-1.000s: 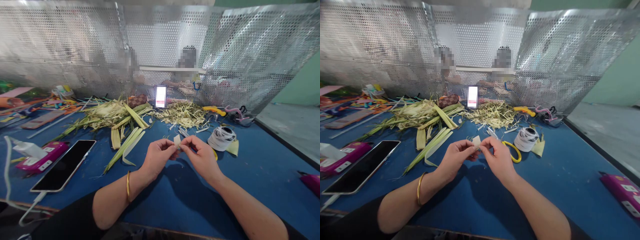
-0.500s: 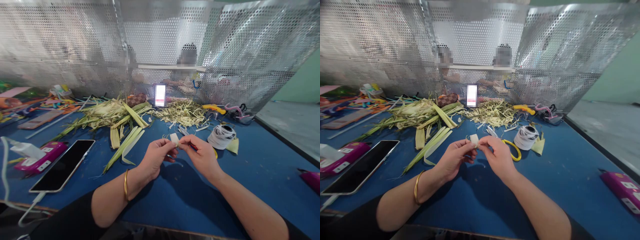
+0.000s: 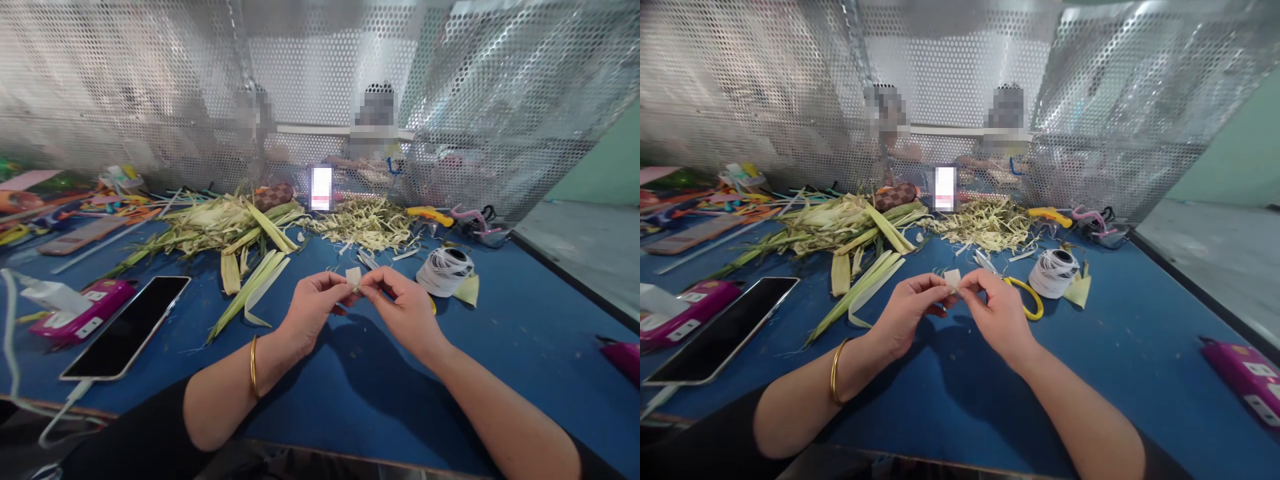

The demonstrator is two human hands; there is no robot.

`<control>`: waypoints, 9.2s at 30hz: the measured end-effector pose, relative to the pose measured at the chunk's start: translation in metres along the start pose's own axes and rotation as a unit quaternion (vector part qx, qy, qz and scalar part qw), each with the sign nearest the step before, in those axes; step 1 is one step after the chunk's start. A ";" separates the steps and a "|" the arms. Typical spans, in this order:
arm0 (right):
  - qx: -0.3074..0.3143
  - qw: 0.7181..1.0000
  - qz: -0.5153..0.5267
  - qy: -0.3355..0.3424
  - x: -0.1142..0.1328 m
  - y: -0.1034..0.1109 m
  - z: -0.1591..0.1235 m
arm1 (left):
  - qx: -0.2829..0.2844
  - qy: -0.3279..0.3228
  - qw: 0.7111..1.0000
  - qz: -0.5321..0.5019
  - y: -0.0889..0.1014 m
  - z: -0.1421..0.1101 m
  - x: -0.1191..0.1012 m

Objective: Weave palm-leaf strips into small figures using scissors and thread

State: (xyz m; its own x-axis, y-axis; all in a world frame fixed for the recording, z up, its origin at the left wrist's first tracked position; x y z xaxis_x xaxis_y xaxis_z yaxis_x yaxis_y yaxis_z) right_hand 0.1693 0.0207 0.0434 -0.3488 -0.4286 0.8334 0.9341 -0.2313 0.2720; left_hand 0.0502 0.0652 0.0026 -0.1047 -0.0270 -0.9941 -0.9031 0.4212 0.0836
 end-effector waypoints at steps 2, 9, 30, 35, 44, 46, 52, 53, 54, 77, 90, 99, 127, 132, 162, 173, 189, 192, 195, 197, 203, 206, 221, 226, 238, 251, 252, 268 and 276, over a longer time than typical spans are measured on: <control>-0.007 1.000 0.003 -0.011 -0.002 0.002 0.000 | 0.000 -0.016 1.000 0.015 -0.001 0.000 -0.003; -0.015 1.000 -0.009 0.000 -0.006 0.004 0.001 | -0.006 -0.043 0.999 0.018 -0.001 0.002 -0.003; -0.005 1.000 -0.013 0.010 -0.001 0.001 0.000 | -0.011 -0.010 1.000 -0.007 0.002 0.003 0.004; -0.018 0.999 -0.009 -0.033 -0.009 0.003 0.000 | -0.033 -0.056 0.996 0.055 0.004 0.003 -0.003; 0.005 0.998 -0.045 0.033 0.003 0.002 0.001 | -0.021 -0.028 0.999 0.025 0.002 0.003 -0.002; 0.011 0.995 -0.063 0.071 0.009 0.001 0.000 | -0.006 -0.005 1.000 -0.004 -0.001 0.003 0.001; 0.024 0.991 -0.088 0.098 0.011 -0.002 -0.001 | 0.026 0.047 0.997 -0.055 -0.005 0.003 0.012; 0.024 0.992 -0.085 0.089 0.010 -0.002 -0.001 | 0.023 0.044 0.997 -0.055 -0.005 0.004 0.012; 0.022 0.994 -0.079 0.077 0.008 -0.001 -0.001 | 0.019 0.039 0.998 -0.054 -0.004 0.004 0.011; 0.002 0.999 -0.017 0.038 -0.002 0.003 0.000 | 0.012 -0.003 1.000 -0.009 -0.003 0.004 0.003; 0.014 0.998 -0.044 0.034 -0.001 0.000 0.001 | 0.005 0.022 0.999 -0.049 -0.001 0.004 0.009; -0.012 0.997 0.050 -0.053 -0.015 0.003 0.000 | -0.032 -0.061 0.997 0.047 0.004 0.001 -0.010; 0.018 1.000 0.011 -0.015 -0.004 0.002 0.003 | 0.042 -0.014 0.991 0.128 -0.004 0.006 -0.001; 0.005 0.998 0.012 -0.057 -0.015 0.005 0.003 | 0.034 0.026 0.990 0.134 -0.001 0.007 0.004; 0.116 0.859 -0.437 -0.238 -0.071 0.043 0.006 | 0.000 0.027 0.999 0.021 0.011 0.012 -0.020; -0.077 0.969 -0.100 -0.211 -0.079 0.069 0.016 | -0.061 0.004 0.998 0.000 0.021 0.068 -0.050; -0.077 0.966 0.182 -0.169 -0.068 0.040 0.018 | -0.049 0.031 0.998 0.015 0.018 0.088 -0.031; -0.077 0.971 0.159 -0.161 -0.062 0.042 0.018 | -0.052 0.017 0.998 0.015 0.019 0.089 -0.032; -0.072 0.978 0.137 -0.143 -0.057 0.044 0.017 | -0.039 -0.001 0.999 0.002 0.018 0.090 -0.032; -0.061 0.984 0.094 -0.135 -0.055 0.046 0.016 | -0.028 -0.015 1.000 -0.003 0.016 0.091 -0.033; -0.028 0.987 0.016 -0.157 -0.056 0.045 0.014 | -0.019 -0.029 0.999 0.010 0.014 0.091 -0.035; -0.032 0.988 0.002 -0.149 -0.055 0.045 0.015 | -0.022 -0.025 0.999 0.019 0.013 0.090 -0.035; 0.003 0.990 0.048 -0.136 -0.056 0.037 0.017 | -0.014 -0.021 0.999 0.034 0.011 0.089 -0.036; -0.003 0.991 0.030 -0.132 -0.054 0.040 0.018 | -0.009 -0.021 0.999 0.023 0.010 0.087 -0.038; -0.047 0.979 -0.142 -0.140 -0.050 0.051 0.016 | -0.004 -0.004 1.000 -0.001 0.010 0.088 -0.033; 0.119 0.870 -0.453 -0.152 -0.054 0.034 0.008 | 0.077 0.009 0.997 0.000 -0.015 0.064 -0.042; 0.109 0.883 -0.433 -0.140 -0.050 0.035 0.009 | 0.078 0.001 0.997 0.012 -0.017 0.061 -0.044; -0.134 0.900 0.367 -0.196 -0.051 0.038 0.004 | 0.049 -0.187 0.956 0.222 -0.033 0.036 -0.068; -0.113 0.894 0.378 -0.213 -0.045 0.032 0.005 | 0.064 -0.169 0.966 0.187 -0.032 0.037 -0.061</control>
State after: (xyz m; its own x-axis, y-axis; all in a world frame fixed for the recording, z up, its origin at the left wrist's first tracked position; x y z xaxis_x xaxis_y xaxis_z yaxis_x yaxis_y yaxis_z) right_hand 0.2154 0.0371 0.0173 0.4807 -0.1763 0.8590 0.8346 -0.2085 -0.5099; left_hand 0.1015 0.0872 0.0579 -0.2512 0.4372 -0.8636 -0.7681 0.4528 0.4527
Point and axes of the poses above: each hand's wrist, its own z-axis towards the middle knuckle, its own y-axis out of the back of the hand, x = y × z, the point moved 9 cm from there along z, towards the middle knuckle, and after that the axes turned 15 degrees about z, right-handed, at the moved point
